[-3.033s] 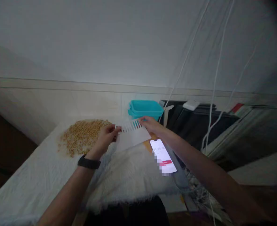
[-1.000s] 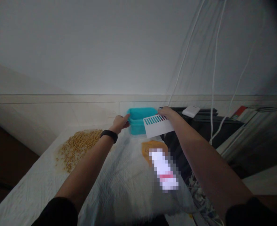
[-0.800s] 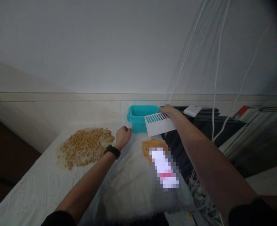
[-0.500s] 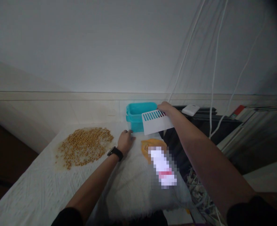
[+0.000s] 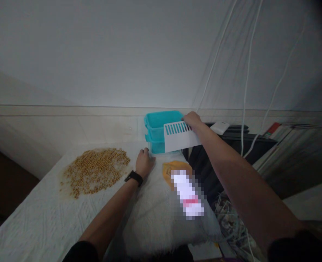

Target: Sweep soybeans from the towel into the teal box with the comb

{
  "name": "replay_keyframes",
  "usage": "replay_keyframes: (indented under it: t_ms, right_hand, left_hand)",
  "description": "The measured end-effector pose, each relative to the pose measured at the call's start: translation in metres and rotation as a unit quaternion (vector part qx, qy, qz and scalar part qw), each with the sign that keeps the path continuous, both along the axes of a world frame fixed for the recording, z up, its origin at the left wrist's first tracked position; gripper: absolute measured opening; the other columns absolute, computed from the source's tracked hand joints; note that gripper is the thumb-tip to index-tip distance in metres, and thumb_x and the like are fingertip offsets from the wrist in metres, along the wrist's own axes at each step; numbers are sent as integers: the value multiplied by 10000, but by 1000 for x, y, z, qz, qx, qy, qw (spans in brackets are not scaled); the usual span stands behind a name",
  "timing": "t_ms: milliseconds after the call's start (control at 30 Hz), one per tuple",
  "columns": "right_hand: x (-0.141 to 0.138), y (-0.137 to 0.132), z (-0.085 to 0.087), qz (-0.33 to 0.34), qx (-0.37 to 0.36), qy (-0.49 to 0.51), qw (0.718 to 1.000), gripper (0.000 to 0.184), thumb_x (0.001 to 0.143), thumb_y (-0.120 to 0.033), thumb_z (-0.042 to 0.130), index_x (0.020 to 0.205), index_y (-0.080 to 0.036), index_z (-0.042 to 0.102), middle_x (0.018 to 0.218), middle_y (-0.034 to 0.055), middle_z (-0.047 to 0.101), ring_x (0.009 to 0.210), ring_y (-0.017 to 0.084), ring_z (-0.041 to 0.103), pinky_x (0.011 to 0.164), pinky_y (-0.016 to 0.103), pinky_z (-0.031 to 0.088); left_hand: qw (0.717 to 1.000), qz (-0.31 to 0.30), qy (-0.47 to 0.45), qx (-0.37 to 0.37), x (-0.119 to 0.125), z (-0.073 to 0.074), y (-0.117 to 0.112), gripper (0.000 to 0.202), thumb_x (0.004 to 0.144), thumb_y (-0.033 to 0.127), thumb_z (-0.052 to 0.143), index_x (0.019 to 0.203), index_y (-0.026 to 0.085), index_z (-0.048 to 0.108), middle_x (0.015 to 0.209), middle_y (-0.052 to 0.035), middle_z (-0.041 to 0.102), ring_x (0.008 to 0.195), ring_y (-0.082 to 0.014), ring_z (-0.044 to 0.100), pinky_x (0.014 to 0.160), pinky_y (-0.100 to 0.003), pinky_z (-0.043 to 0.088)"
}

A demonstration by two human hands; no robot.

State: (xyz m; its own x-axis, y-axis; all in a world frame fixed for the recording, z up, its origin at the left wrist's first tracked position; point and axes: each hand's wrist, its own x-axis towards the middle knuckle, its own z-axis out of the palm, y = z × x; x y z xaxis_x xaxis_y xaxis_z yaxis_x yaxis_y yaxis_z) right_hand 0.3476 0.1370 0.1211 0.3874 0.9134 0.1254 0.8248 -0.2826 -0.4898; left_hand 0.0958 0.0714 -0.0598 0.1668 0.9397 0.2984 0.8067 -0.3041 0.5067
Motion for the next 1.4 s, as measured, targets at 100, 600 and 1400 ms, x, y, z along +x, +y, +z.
replay_keyframes:
  t_ms: [100,600,1400]
  right_hand:
    - [-3,-2,7,-19,48,3,999,397,875,-299,599,1192,-65,651,1036,208,711,1021,300,668,785,316,507]
    - [-51,-50,53,68,146,102,982,170,876,-301,625,937,-143,642,783,68,628,719,198,615,693,310,479]
    - [-205,-289,-111,325,-4,175,929,319,885,-544,474,818,-238,535,521,-49,473,522,167,467,531,280,265]
  left_hand:
    - [1000,0,-23,10,6,2,-14,297,874,250,608,1165,199,578,1155,-147,607,1097,-298,612,904,-397,472]
    - [930,16,-360,-69,-59,51,-48,162,847,369,510,890,228,576,878,-69,698,785,-222,709,684,-367,567]
    - [821,120,-555,-68,-229,37,-332,508,757,542,749,1166,243,722,1241,-73,713,1261,-364,545,1063,-409,401]
